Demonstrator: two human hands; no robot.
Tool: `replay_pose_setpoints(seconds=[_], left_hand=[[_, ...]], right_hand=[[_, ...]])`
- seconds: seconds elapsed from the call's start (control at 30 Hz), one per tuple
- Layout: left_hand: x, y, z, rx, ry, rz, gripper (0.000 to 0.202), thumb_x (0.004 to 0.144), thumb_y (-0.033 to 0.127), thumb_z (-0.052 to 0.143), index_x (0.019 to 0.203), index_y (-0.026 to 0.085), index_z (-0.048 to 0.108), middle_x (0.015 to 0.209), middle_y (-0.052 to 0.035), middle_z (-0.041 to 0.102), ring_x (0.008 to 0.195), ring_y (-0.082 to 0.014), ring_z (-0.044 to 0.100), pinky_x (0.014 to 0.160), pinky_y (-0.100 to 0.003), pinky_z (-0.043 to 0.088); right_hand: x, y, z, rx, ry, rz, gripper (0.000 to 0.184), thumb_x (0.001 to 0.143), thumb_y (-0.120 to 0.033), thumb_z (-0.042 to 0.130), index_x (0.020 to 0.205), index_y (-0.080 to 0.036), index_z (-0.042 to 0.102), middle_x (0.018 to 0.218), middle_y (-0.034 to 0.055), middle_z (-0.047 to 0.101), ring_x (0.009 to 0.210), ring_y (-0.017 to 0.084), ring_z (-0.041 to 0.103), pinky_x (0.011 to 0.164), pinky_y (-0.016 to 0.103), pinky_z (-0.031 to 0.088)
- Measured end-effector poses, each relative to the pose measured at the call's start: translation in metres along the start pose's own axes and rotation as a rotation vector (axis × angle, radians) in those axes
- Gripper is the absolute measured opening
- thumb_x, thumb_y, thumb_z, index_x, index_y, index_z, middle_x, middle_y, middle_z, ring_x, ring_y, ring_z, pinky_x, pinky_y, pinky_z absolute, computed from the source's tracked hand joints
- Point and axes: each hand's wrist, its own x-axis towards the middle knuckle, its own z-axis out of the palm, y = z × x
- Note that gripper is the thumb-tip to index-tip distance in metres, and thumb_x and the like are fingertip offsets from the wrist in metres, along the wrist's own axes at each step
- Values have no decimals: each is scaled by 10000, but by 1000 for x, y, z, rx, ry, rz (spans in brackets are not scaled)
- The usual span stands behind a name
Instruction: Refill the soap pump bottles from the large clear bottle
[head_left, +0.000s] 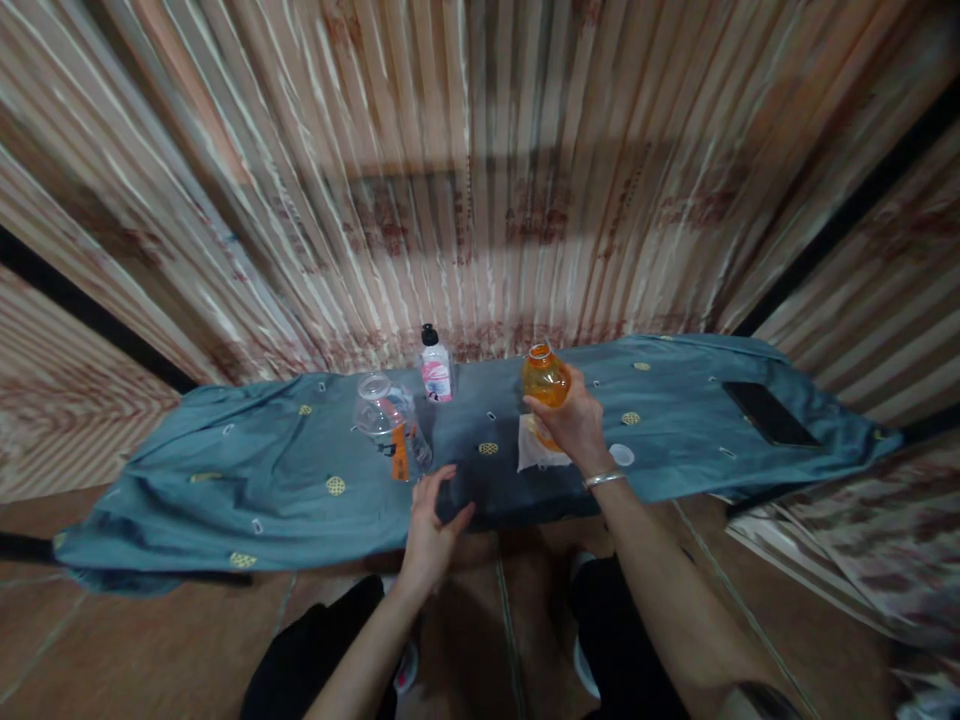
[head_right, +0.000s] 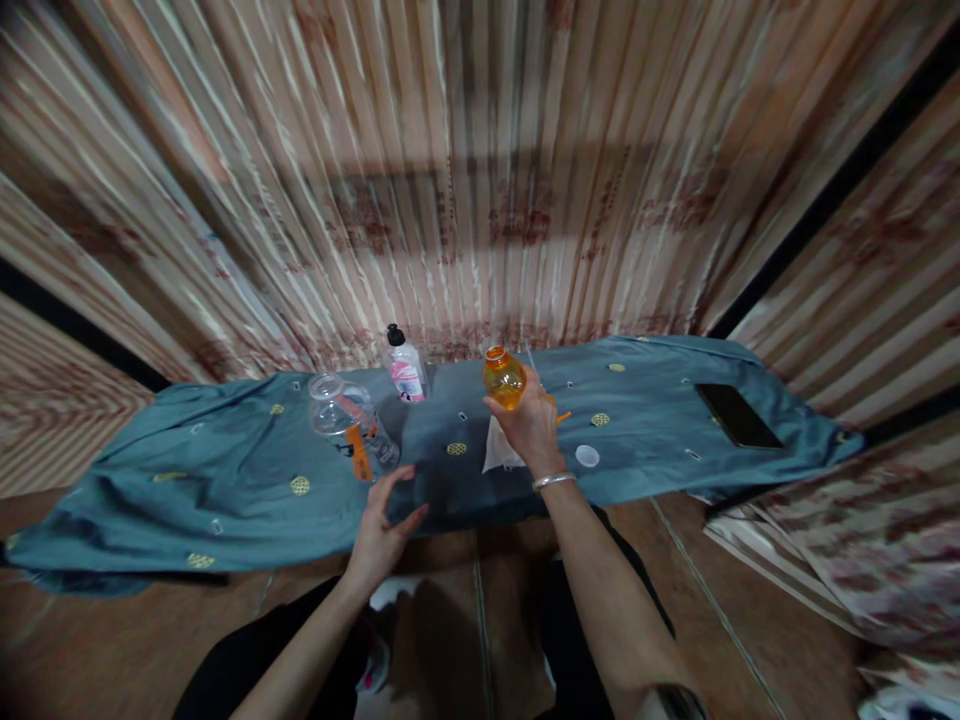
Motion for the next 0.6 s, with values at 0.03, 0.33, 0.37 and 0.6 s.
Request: replay_pose_setpoints(seconds=[0.03,0.33,0.37,0.6], left_hand=[[5,8,11,-16,-67,30,406,708,249,846,1099,280,741,1195,-69,743,1215,-310,663,1155,-530,483],[48,32,94,-160,-253,106,523,749,178,813,1254,266,707,1307,-99,719,1281,-326,647,1141,-555,500],[49,32,100,-175,-250,105,556,753,185,813,1288,264,683,1340,-104,701,1308,-331,632,1152,-561,490],[53,34,132,-245,-206,97,905,693,298,899,1485,239,465,1482,-177,551,1410,-385,534,1212,-601,409]], right_hand=[[1,0,-1,0,8,5,738,781,-514,796,1372,-134,573,1150,198,802,1018,370,783,894,491,600],[8,-8,-11,-49,25,102,738,784,-658,775,1317,-176,606,1077,173,823,952,373,794,824,464,605],[6,-10,-10,-42,18,85,743,784,-660,776,1322,-177,604,1076,168,823,953,370,794,825,465,608],[-8,-24,-8,-33,-49,25,867,780,-734,770,1400,-161,574,1075,164,811,944,368,795,806,476,618]])
